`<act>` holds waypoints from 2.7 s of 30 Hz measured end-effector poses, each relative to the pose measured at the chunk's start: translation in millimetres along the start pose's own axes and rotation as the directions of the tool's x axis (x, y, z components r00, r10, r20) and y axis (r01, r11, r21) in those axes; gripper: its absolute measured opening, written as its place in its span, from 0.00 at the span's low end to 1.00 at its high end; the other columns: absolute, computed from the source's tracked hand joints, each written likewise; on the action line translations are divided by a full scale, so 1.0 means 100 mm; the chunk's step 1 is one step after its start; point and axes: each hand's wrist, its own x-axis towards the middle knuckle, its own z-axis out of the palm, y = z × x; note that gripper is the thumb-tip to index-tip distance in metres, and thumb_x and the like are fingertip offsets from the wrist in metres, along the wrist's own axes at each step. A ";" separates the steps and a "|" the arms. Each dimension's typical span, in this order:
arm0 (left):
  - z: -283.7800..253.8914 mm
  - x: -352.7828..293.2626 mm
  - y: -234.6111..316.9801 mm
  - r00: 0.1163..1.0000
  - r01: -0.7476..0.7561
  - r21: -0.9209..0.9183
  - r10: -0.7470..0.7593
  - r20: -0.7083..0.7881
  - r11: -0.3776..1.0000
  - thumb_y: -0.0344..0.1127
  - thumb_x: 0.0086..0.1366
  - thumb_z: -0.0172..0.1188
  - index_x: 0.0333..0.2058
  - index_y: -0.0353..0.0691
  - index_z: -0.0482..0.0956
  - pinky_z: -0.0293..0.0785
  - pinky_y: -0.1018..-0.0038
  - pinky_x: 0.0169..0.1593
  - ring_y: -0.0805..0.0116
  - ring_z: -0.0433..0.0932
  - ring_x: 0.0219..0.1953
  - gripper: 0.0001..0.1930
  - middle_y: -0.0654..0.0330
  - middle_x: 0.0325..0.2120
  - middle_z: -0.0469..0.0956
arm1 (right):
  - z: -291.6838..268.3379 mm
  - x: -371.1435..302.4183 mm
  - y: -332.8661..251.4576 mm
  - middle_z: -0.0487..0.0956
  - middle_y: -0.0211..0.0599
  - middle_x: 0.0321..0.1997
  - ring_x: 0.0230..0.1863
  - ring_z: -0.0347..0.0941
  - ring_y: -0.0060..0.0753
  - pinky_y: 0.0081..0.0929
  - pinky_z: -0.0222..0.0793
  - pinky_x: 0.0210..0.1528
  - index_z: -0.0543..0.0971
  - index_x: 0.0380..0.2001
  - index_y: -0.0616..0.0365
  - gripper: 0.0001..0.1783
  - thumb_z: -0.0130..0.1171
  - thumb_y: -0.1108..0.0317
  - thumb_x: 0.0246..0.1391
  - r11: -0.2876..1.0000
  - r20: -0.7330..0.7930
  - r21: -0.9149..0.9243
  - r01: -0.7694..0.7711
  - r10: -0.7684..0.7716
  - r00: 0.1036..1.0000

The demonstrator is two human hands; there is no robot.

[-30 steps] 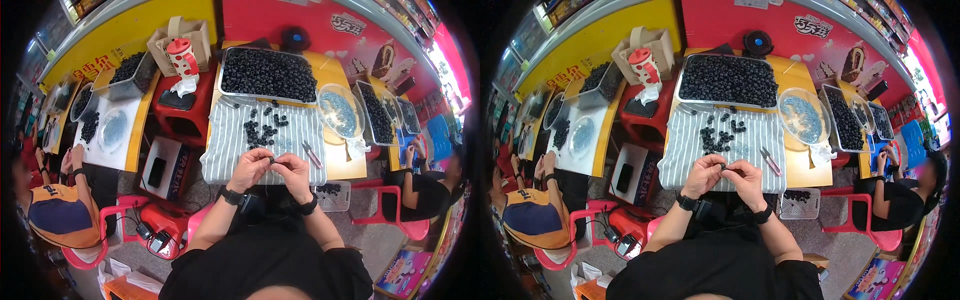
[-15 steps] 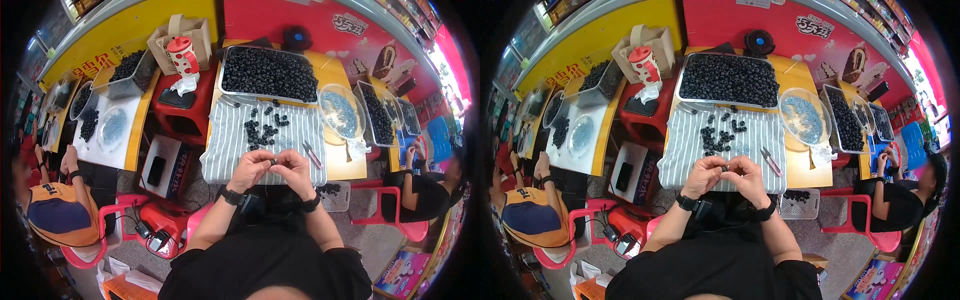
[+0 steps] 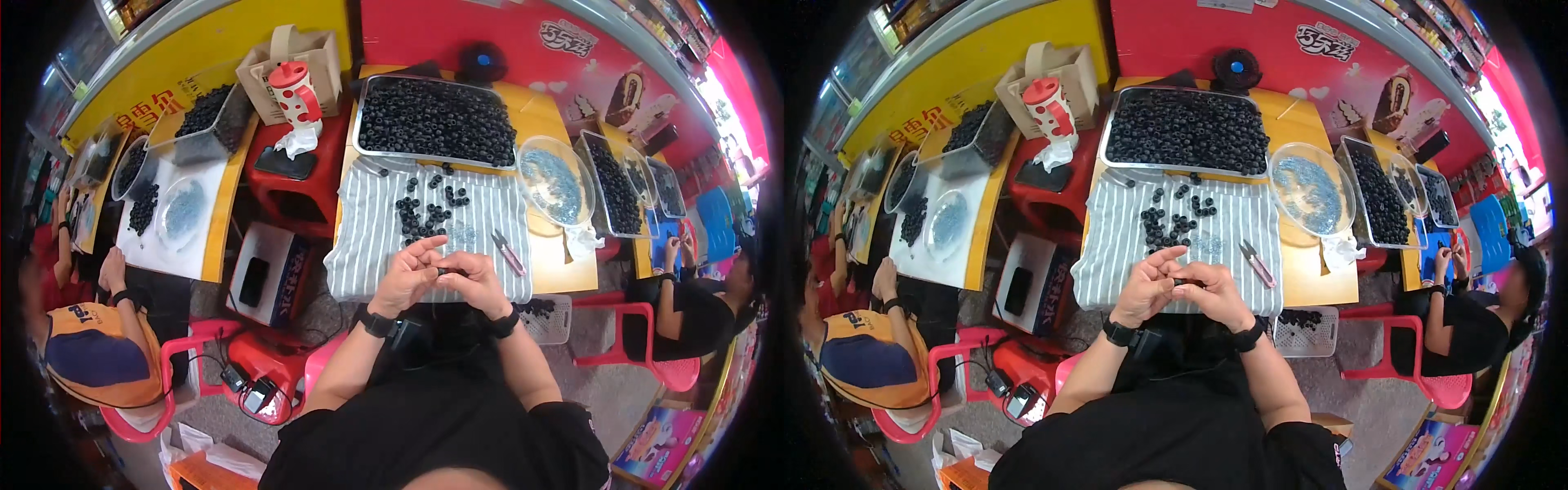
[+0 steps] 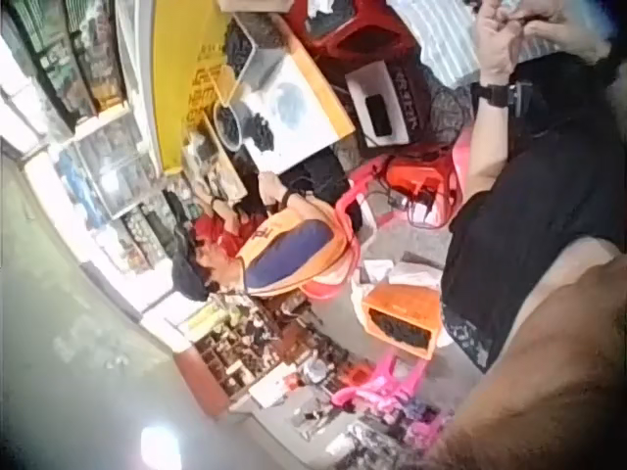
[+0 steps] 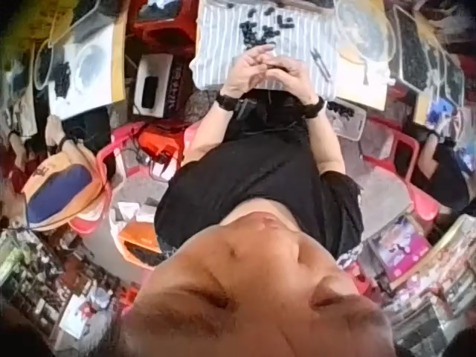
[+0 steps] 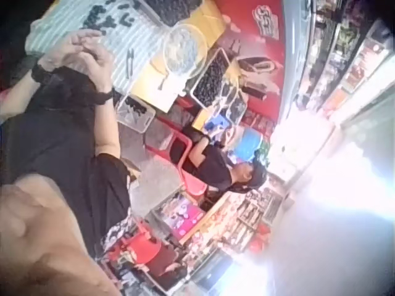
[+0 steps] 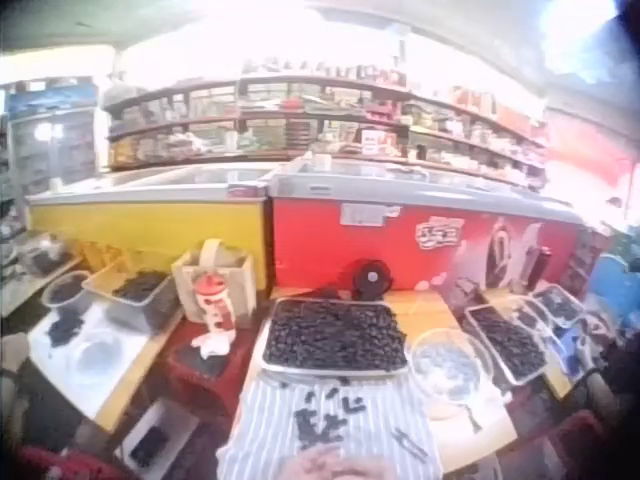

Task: Inspecting and sorting small black plastic components at a workshop table.

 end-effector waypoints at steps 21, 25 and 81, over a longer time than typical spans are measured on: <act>-0.04 -0.02 -0.02 0.996 0.062 0.101 -0.068 0.061 0.993 0.28 0.63 0.58 0.41 0.30 0.77 0.78 0.72 0.39 0.63 0.81 0.34 0.10 0.49 0.35 0.80 | -2.70 -0.38 -0.68 0.76 0.29 0.24 0.26 0.67 0.15 0.18 0.64 0.27 0.76 0.46 0.65 0.19 0.62 0.75 0.48 0.719 -0.678 -0.661 -0.216 -0.448 0.583; 0.00 0.01 0.00 0.998 0.043 0.076 -0.046 0.047 0.996 0.27 0.62 0.59 0.38 0.30 0.77 0.77 0.74 0.37 0.65 0.80 0.31 0.07 0.53 0.32 0.79 | -2.61 -0.42 -0.47 0.76 0.29 0.24 0.25 0.69 0.18 0.19 0.65 0.28 0.76 0.45 0.64 0.18 0.60 0.76 0.48 0.639 -0.640 -0.717 -0.279 -0.447 0.625; 0.08 0.04 -0.08 0.984 0.002 0.299 0.052 -0.172 0.954 0.23 0.62 0.58 0.40 0.32 0.79 0.72 0.81 0.32 0.77 0.76 0.27 0.07 0.60 0.31 0.80 | 0.10 -0.11 -0.06 0.75 0.40 0.29 0.30 0.75 0.39 0.27 0.69 0.29 0.78 0.34 0.64 0.10 0.58 0.83 0.45 0.797 -0.190 -0.578 0.177 -0.342 0.920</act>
